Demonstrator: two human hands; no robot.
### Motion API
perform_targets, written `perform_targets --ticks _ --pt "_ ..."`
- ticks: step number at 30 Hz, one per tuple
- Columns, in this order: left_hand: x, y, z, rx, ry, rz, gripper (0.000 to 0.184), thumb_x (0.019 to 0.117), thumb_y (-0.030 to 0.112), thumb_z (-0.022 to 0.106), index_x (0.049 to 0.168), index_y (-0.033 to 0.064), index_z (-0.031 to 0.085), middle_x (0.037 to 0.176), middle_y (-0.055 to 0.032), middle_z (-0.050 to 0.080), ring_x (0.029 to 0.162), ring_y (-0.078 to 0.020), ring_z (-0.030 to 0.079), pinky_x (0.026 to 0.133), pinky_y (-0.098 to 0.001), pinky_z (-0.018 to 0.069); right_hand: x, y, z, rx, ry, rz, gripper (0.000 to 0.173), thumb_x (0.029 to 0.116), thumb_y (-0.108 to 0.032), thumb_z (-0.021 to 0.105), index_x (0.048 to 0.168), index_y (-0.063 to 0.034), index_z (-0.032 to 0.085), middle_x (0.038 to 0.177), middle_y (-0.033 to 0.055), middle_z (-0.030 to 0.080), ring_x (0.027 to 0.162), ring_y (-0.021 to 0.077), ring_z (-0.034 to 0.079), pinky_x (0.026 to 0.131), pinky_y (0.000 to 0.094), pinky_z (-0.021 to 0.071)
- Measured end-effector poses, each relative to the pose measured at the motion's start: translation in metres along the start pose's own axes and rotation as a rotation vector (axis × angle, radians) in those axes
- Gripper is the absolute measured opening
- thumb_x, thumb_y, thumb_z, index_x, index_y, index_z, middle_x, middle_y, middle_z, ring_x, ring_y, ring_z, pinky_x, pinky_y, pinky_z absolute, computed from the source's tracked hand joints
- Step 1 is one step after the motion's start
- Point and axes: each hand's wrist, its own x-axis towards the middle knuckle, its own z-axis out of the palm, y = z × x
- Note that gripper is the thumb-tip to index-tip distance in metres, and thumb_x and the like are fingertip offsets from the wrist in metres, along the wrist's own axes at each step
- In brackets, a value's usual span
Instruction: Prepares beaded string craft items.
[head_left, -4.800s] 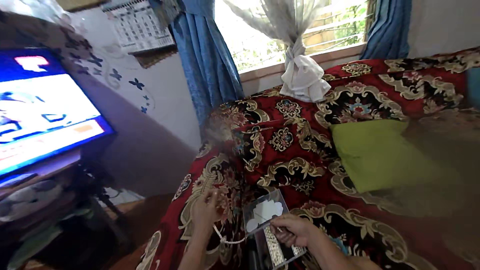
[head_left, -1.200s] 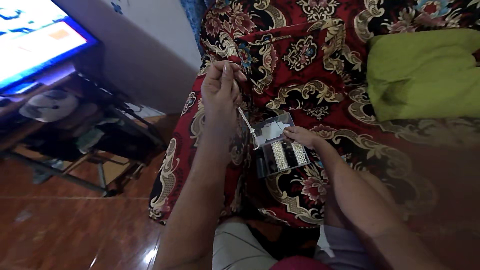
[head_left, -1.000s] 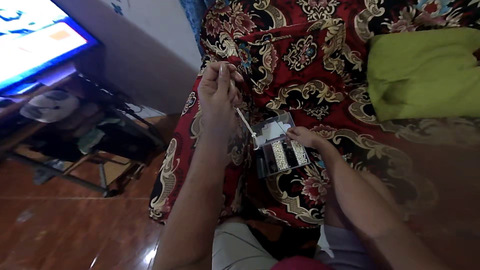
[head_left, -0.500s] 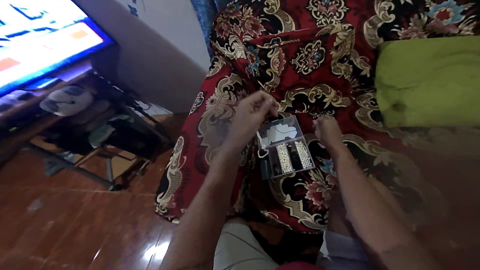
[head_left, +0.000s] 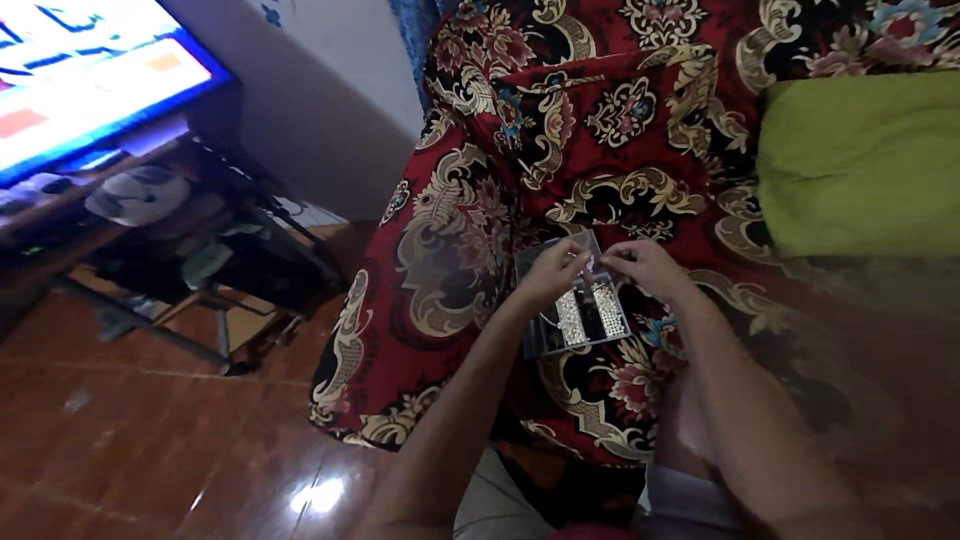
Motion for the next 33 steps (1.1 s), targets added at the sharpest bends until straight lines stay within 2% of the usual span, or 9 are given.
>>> perform_targets --ticks 2,4,9,13,16,19,23,29,33 --pt "-0.001 -0.002 -0.002 -0.100 -0.067 -0.049 0.034 0.1126 0.026 0.036 0.129 0.0007 0.052 0.091 -0.0044 0.066 0.062 -0.0018 0.051 0.058 -0.0187 0.0419 -0.001 0.004 -0.011 0.066 0.059 -0.021 0.015 0.1029 -0.008 0.059 0.096 -0.0019 0.071 0.074 -0.0014 0.063 0.058 0.0017 0.051 0.057 0.0180 0.0446" --pt "0.000 -0.010 -0.003 -0.116 -0.138 -0.046 0.037 0.1128 0.028 0.034 0.131 0.0013 0.052 0.094 -0.0038 0.068 0.067 -0.0027 0.058 0.064 -0.0198 0.0493 -0.001 0.008 -0.018 0.168 0.118 -0.045 0.016 0.1039 -0.008 0.056 0.096 -0.0034 0.069 0.072 -0.0025 0.060 0.056 0.0024 0.049 0.055 0.0177 0.0445" --pt "-0.002 -0.032 -0.007 -0.011 -0.275 -0.021 0.029 0.1059 0.015 0.053 0.129 -0.0031 0.056 0.099 -0.0052 0.068 0.076 -0.0036 0.062 0.074 -0.0232 0.0534 -0.002 0.010 -0.024 0.352 0.259 -0.093 0.014 0.1038 -0.010 0.057 0.101 -0.0064 0.070 0.072 -0.0031 0.060 0.052 0.0027 0.048 0.049 0.0184 0.0462" --pt "-0.011 -0.034 -0.017 -0.022 -0.179 -0.033 0.023 0.1040 0.012 0.057 0.121 -0.0026 0.061 0.098 -0.0033 0.068 0.078 -0.0028 0.063 0.075 -0.0220 0.0539 -0.001 0.014 -0.024 0.343 0.266 -0.127 0.014 0.1033 -0.008 0.057 0.104 -0.0043 0.071 0.073 -0.0019 0.062 0.052 0.0025 0.048 0.048 0.0169 0.0435" --pt "-0.016 -0.024 -0.023 -0.050 -0.064 -0.013 0.020 0.1050 0.012 0.055 0.115 -0.0024 0.064 0.092 -0.0005 0.068 0.075 -0.0009 0.061 0.073 -0.0198 0.0523 -0.001 0.013 -0.023 0.138 0.278 -0.096 0.018 0.1054 -0.013 0.056 0.105 -0.0040 0.071 0.075 -0.0001 0.062 0.055 0.0052 0.052 0.052 0.0205 0.0485" --pt "-0.021 -0.007 -0.025 -0.050 0.005 0.026 0.019 0.1048 0.007 0.054 0.116 -0.0026 0.065 0.093 -0.0018 0.069 0.074 -0.0007 0.061 0.073 -0.0195 0.0524 0.002 0.014 -0.019 -0.054 0.202 -0.024 0.025 0.1079 -0.020 0.053 0.108 -0.0024 0.071 0.084 0.0043 0.067 0.065 0.0085 0.057 0.062 0.0265 0.0504" --pt "-0.019 0.010 -0.023 0.039 0.024 0.107 0.022 0.1042 0.007 0.055 0.121 -0.0002 0.066 0.097 -0.0056 0.071 0.075 -0.0059 0.063 0.072 -0.0242 0.0545 0.007 0.014 -0.004 -0.092 0.100 0.110 0.034 0.1105 -0.027 0.048 0.111 -0.0016 0.071 0.098 0.0075 0.071 0.079 0.0110 0.066 0.077 0.0310 0.0564" --pt "-0.016 0.026 -0.015 -0.003 0.076 0.302 0.020 0.1043 0.006 0.054 0.120 0.0030 0.066 0.091 -0.0058 0.069 0.063 -0.0063 0.059 0.061 -0.0212 0.0512 0.010 0.013 0.016 0.159 -0.030 0.188 0.059 0.1142 -0.038 0.024 0.111 0.0018 0.068 0.099 0.0083 0.073 0.081 0.0132 0.072 0.076 0.0301 0.0604" --pt "-0.017 0.032 -0.016 0.056 0.107 0.295 0.024 0.1047 0.001 0.048 0.120 0.0047 0.066 0.093 -0.0057 0.070 0.061 -0.0070 0.054 0.058 -0.0217 0.0462 0.007 0.008 0.022 0.276 -0.189 0.180 0.073 0.1115 -0.045 0.007 0.117 -0.0016 0.065 0.091 0.0033 0.074 0.071 0.0088 0.067 0.067 0.0249 0.0552"
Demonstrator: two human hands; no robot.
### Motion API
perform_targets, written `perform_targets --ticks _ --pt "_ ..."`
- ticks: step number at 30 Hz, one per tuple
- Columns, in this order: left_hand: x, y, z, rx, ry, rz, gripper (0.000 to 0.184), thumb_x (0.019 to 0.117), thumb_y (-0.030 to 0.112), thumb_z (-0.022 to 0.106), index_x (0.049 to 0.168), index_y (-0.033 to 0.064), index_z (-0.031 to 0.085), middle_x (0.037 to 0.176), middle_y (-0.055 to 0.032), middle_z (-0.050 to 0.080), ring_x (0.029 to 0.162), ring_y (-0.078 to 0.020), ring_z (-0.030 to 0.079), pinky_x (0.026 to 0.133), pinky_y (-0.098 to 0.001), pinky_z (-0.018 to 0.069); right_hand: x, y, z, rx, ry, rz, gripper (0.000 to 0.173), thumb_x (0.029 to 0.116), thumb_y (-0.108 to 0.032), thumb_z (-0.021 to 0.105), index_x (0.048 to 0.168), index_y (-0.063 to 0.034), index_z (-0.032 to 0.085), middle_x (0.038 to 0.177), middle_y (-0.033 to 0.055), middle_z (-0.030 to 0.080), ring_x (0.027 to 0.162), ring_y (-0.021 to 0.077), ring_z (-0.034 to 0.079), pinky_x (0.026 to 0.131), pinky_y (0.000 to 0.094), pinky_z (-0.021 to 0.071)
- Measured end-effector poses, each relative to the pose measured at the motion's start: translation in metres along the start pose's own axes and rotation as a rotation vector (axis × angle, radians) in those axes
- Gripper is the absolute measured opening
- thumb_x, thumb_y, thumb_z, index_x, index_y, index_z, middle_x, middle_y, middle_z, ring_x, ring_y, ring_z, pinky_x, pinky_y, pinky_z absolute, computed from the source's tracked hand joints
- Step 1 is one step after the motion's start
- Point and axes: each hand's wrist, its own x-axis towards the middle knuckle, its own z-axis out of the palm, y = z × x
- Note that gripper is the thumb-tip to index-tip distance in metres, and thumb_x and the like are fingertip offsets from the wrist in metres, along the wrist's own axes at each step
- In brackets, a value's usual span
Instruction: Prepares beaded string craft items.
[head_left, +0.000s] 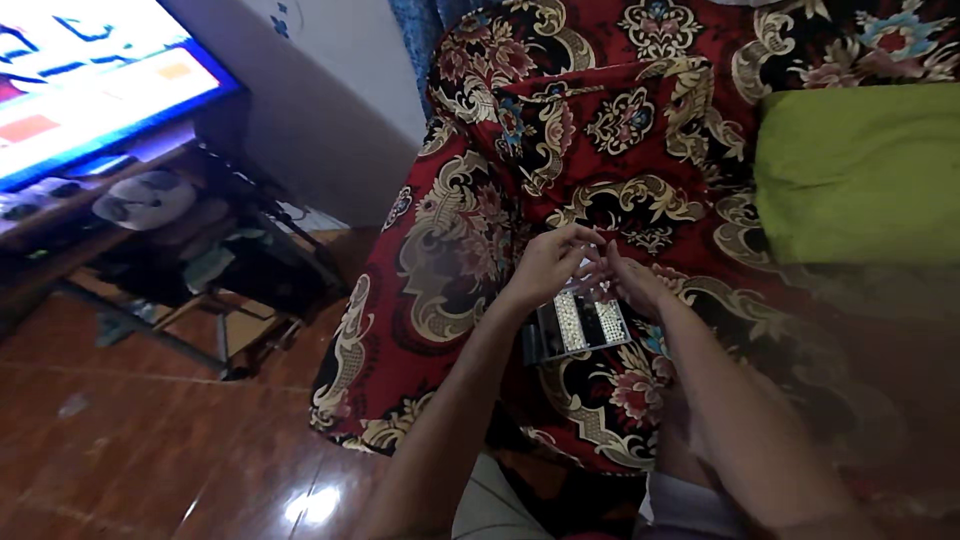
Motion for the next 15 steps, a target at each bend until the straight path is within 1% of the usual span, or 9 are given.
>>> perform_targets --ticks 2,3,5,7,9,10,12,14,15 --pt "0.001 0.000 -0.001 0.103 0.010 -0.027 0.026 0.1051 0.000 0.046 0.118 0.0053 0.068 0.095 -0.0070 0.071 0.066 -0.0106 0.057 0.062 -0.0272 0.0484 0.000 -0.001 0.001 0.022 -0.056 0.013 0.075 0.1101 -0.049 0.004 0.119 -0.0034 0.064 0.087 0.0018 0.073 0.067 0.0065 0.064 0.061 0.0216 0.0509" --pt "0.001 -0.001 -0.002 0.139 0.009 -0.044 0.028 0.1050 -0.001 0.044 0.118 0.0051 0.068 0.096 -0.0080 0.071 0.071 -0.0131 0.060 0.066 -0.0306 0.0508 0.000 -0.001 0.002 0.035 -0.079 0.004 0.074 0.1098 -0.049 0.005 0.117 -0.0043 0.064 0.082 0.0001 0.072 0.064 0.0047 0.061 0.057 0.0198 0.0479" --pt "0.002 -0.004 -0.003 0.172 0.002 -0.084 0.027 0.1049 -0.001 0.043 0.118 0.0032 0.067 0.100 -0.0104 0.070 0.080 -0.0169 0.063 0.074 -0.0350 0.0529 -0.003 0.000 0.000 0.059 -0.131 -0.037 0.071 0.1097 -0.049 0.009 0.111 -0.0060 0.065 0.072 -0.0047 0.067 0.054 0.0000 0.051 0.050 0.0169 0.0397" --pt "0.001 -0.007 -0.005 0.177 0.002 -0.121 0.018 0.1034 0.004 0.052 0.115 0.0008 0.066 0.103 -0.0132 0.069 0.087 -0.0200 0.065 0.080 -0.0391 0.0543 -0.005 0.002 -0.004 0.102 -0.187 -0.094 0.063 0.1099 -0.047 0.017 0.105 -0.0080 0.067 0.064 -0.0100 0.057 0.049 -0.0030 0.042 0.048 0.0152 0.0345" --pt "0.002 -0.014 -0.006 0.210 0.019 -0.135 0.013 0.0996 0.012 0.065 0.106 0.0008 0.065 0.097 -0.0122 0.067 0.083 -0.0197 0.064 0.077 -0.0393 0.0545 -0.006 0.002 -0.006 0.166 -0.194 -0.126 0.046 0.1105 -0.032 0.031 0.098 -0.0086 0.068 0.058 -0.0129 0.049 0.046 -0.0048 0.037 0.045 0.0138 0.0313" --pt "0.002 -0.017 -0.007 0.247 0.024 -0.134 0.018 0.0978 0.017 0.070 0.102 0.0001 0.064 0.093 -0.0122 0.066 0.079 -0.0200 0.063 0.074 -0.0392 0.0544 -0.007 0.002 -0.007 0.175 -0.189 -0.129 0.038 0.1095 -0.024 0.035 0.095 -0.0087 0.067 0.057 -0.0131 0.046 0.045 -0.0048 0.035 0.045 0.0139 0.0300" --pt "0.002 -0.021 -0.008 0.325 0.023 -0.135 0.027 0.0957 0.022 0.074 0.097 -0.0021 0.063 0.084 -0.0136 0.063 0.074 -0.0231 0.061 0.070 -0.0417 0.0522 -0.007 0.001 -0.008 0.165 -0.179 -0.121 0.034 0.1091 -0.019 0.039 0.092 -0.0086 0.066 0.057 -0.0125 0.044 0.045 -0.0042 0.033 0.044 0.0139 0.0287" --pt "0.003 -0.025 -0.009 0.370 -0.012 -0.129 0.028 0.0956 0.023 0.074 0.100 -0.0021 0.061 0.083 -0.0136 0.062 0.074 -0.0241 0.061 0.071 -0.0430 0.0521 -0.007 0.000 -0.008 0.150 -0.180 -0.112 0.031 0.1079 -0.018 0.042 0.092 -0.0088 0.067 0.056 -0.0127 0.043 0.044 -0.0042 0.033 0.044 0.0139 0.0279" --pt "0.003 -0.026 -0.009 0.382 -0.048 -0.125 0.028 0.0963 0.023 0.072 0.105 -0.0017 0.062 0.085 -0.0137 0.064 0.076 -0.0241 0.063 0.073 -0.0434 0.0533 -0.007 -0.001 -0.007 0.146 -0.183 -0.109 0.030 0.1074 -0.016 0.042 0.093 -0.0087 0.067 0.055 -0.0129 0.043 0.044 -0.0043 0.032 0.043 0.0139 0.0278"
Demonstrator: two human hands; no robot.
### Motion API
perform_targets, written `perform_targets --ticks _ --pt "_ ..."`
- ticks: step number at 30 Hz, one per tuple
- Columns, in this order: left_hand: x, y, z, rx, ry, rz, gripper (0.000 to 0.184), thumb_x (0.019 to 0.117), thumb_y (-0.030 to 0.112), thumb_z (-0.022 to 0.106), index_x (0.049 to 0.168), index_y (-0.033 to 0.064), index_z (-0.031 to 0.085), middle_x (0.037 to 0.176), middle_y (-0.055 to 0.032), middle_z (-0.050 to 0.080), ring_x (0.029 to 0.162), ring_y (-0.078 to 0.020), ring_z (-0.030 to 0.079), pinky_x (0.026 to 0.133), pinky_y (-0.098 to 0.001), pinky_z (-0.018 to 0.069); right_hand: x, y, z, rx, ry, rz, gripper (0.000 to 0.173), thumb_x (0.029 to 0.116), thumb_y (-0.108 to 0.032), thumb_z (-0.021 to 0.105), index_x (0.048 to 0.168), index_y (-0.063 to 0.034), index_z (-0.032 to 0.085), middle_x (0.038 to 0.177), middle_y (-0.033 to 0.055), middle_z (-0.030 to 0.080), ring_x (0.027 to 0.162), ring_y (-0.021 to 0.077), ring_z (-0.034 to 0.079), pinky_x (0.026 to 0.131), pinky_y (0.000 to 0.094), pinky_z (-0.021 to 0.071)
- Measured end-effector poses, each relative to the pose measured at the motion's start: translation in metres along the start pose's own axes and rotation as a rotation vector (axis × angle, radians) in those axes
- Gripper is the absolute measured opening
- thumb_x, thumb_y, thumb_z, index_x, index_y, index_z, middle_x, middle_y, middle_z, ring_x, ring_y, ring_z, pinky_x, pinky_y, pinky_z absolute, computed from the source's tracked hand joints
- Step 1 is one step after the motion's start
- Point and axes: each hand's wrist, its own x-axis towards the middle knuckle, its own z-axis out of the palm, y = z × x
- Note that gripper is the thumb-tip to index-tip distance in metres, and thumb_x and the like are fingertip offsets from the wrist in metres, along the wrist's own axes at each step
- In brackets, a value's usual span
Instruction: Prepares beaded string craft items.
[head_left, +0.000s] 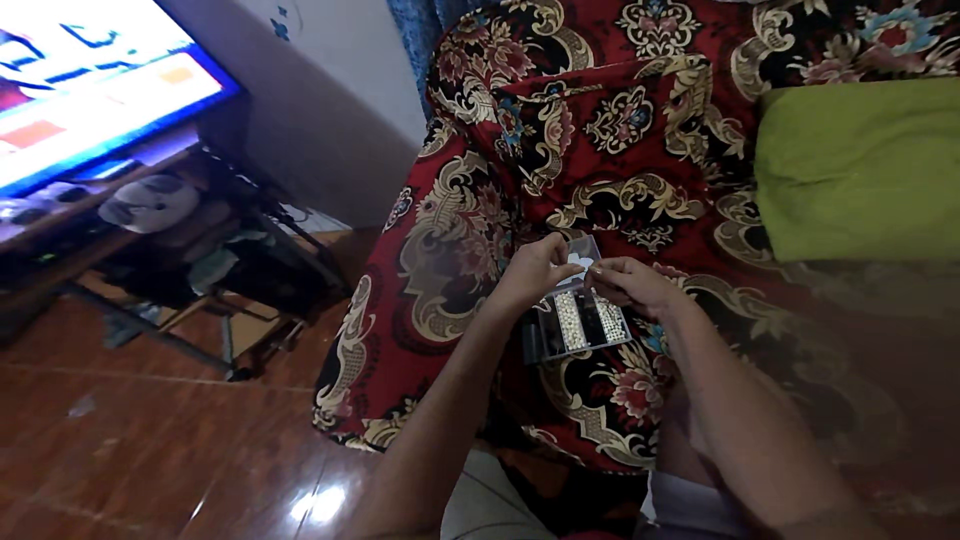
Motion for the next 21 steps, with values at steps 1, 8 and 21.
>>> perform_targets --ticks 1,8,21 --pt "0.000 -0.001 -0.001 0.018 -0.040 0.014 0.027 0.0976 0.022 0.071 0.110 -0.0008 0.064 0.088 -0.0140 0.067 0.078 -0.0245 0.065 0.076 -0.0443 0.0547 0.000 0.000 0.000 -0.002 -0.004 0.002 0.029 0.1071 -0.015 0.042 0.094 -0.0085 0.067 0.056 -0.0127 0.043 0.044 -0.0042 0.032 0.044 0.0139 0.0281" --pt "-0.001 0.004 -0.002 0.056 -0.044 0.120 0.019 0.1018 0.016 0.063 0.101 -0.0004 0.072 0.091 -0.0127 0.071 0.083 -0.0224 0.068 0.082 -0.0433 0.0552 0.002 0.003 0.001 -0.003 -0.045 -0.041 0.028 0.1077 -0.019 0.039 0.099 -0.0105 0.064 0.064 -0.0109 0.050 0.050 -0.0036 0.040 0.048 0.0136 0.0336" --pt "-0.006 -0.021 -0.071 -0.899 0.534 -0.024 0.020 0.1109 0.021 0.037 0.108 0.0160 0.056 0.076 0.0113 0.055 0.050 0.0034 0.039 0.047 -0.0129 0.0357 0.003 0.004 -0.003 -0.015 -0.013 -0.029 0.027 0.1059 -0.016 0.040 0.095 -0.0109 0.064 0.064 -0.0099 0.049 0.049 -0.0029 0.038 0.047 0.0142 0.0309"
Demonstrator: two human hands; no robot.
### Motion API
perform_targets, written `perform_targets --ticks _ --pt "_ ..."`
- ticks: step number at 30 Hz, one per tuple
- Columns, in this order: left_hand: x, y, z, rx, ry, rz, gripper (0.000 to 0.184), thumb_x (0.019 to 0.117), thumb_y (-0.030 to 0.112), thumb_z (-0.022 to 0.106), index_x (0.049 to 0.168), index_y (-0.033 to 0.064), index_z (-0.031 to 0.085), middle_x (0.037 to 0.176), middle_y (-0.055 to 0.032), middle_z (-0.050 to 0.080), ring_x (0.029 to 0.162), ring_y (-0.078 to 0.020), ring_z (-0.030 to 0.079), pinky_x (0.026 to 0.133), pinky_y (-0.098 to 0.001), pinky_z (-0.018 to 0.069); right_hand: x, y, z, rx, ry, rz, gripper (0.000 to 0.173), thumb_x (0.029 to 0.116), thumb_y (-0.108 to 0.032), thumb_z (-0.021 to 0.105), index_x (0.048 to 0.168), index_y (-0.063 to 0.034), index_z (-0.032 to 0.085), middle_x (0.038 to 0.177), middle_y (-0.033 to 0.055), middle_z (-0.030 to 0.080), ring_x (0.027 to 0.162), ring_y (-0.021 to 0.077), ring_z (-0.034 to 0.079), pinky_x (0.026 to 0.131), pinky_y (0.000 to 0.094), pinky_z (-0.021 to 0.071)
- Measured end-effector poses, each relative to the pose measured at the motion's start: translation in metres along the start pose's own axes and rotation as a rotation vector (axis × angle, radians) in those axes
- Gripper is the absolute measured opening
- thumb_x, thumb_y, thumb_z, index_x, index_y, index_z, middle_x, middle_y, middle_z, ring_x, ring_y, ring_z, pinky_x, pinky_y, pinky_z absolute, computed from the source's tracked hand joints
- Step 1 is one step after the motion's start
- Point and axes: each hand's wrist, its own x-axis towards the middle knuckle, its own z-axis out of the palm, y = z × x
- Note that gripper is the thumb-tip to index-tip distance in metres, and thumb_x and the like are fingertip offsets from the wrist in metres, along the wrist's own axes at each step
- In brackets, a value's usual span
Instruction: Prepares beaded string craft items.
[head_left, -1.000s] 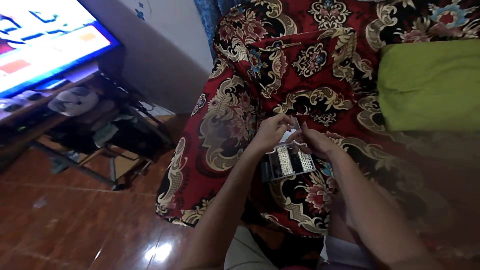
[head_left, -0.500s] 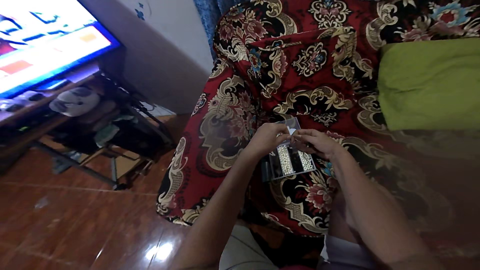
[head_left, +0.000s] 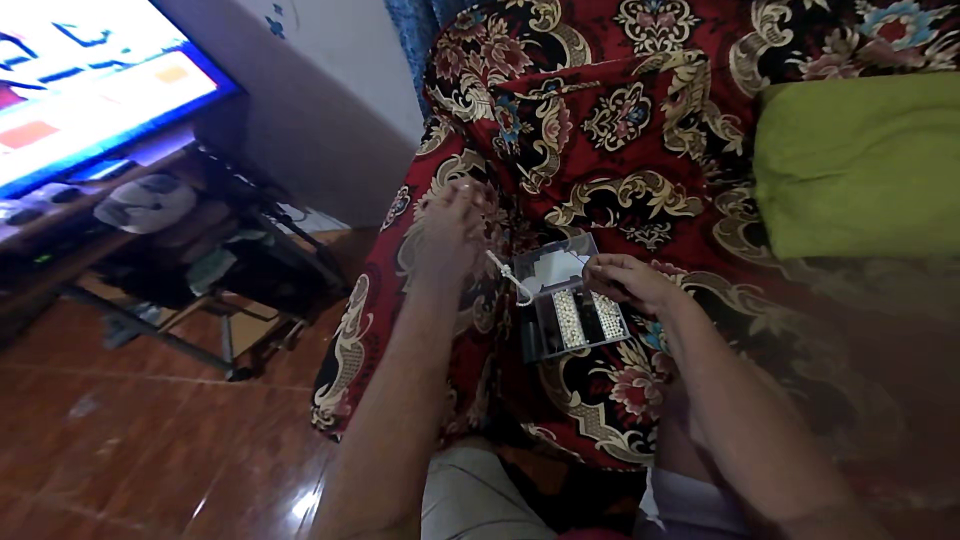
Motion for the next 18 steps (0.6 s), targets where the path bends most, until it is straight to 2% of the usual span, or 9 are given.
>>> perform_targets --ticks 2,7,10,12,14,18 --pt "0.005 0.008 -0.017 -0.037 0.132 0.006 0.019 0.1113 0.025 0.037 0.109 0.0193 0.055 0.075 0.0126 0.051 0.050 0.0032 0.038 0.047 -0.0124 0.0347 0.000 0.001 -0.003 -0.022 0.000 0.011 0.026 0.1062 -0.016 0.042 0.094 -0.0112 0.064 0.064 -0.0096 0.051 0.050 -0.0024 0.039 0.047 0.0147 0.0312" --pt "0.014 0.017 -0.077 -0.236 0.443 0.066 0.020 0.1119 0.031 0.035 0.105 0.0240 0.052 0.076 0.0137 0.057 0.048 0.0037 0.040 0.044 -0.0115 0.0354 -0.003 -0.003 -0.012 -0.092 0.027 0.092 0.026 0.1091 -0.016 0.041 0.097 -0.0094 0.063 0.068 -0.0081 0.052 0.050 -0.0021 0.038 0.046 0.0145 0.0305" --pt "0.012 0.015 -0.099 -0.251 0.736 0.139 0.021 0.1125 0.027 0.034 0.110 0.0181 0.053 0.082 0.0090 0.065 0.044 0.0029 0.039 0.040 -0.0129 0.0323 -0.004 -0.004 -0.015 -0.102 0.062 0.115 0.026 0.1098 -0.015 0.042 0.100 -0.0073 0.064 0.068 -0.0071 0.053 0.050 -0.0023 0.038 0.046 0.0139 0.0300" --pt "0.006 0.007 -0.099 -0.113 0.820 0.132 0.022 0.1129 0.025 0.032 0.114 0.0131 0.050 0.085 0.0074 0.067 0.046 0.0026 0.041 0.042 -0.0144 0.0334 -0.003 -0.004 -0.014 -0.107 0.070 0.113 0.026 0.1097 -0.014 0.041 0.099 -0.0071 0.064 0.067 -0.0076 0.052 0.050 -0.0024 0.037 0.046 0.0140 0.0291" --pt "-0.003 -0.007 -0.087 0.068 0.701 0.053 0.028 0.1124 0.025 0.033 0.123 0.0071 0.050 0.094 0.0055 0.069 0.051 0.0033 0.045 0.046 -0.0152 0.0368 -0.001 -0.003 -0.012 -0.120 0.062 0.122 0.026 0.1095 -0.014 0.041 0.098 -0.0073 0.064 0.066 -0.0079 0.051 0.050 -0.0024 0.037 0.046 0.0140 0.0292" --pt "-0.029 -0.042 -0.032 0.270 0.241 -0.186 0.030 0.1111 0.028 0.039 0.125 0.0058 0.054 0.092 0.0002 0.070 0.051 0.0020 0.042 0.047 -0.0170 0.0372 0.000 0.000 -0.006 -0.169 0.005 0.139 0.025 0.1085 -0.013 0.043 0.099 -0.0072 0.065 0.067 -0.0092 0.051 0.050 -0.0025 0.037 0.047 0.0143 0.0297"
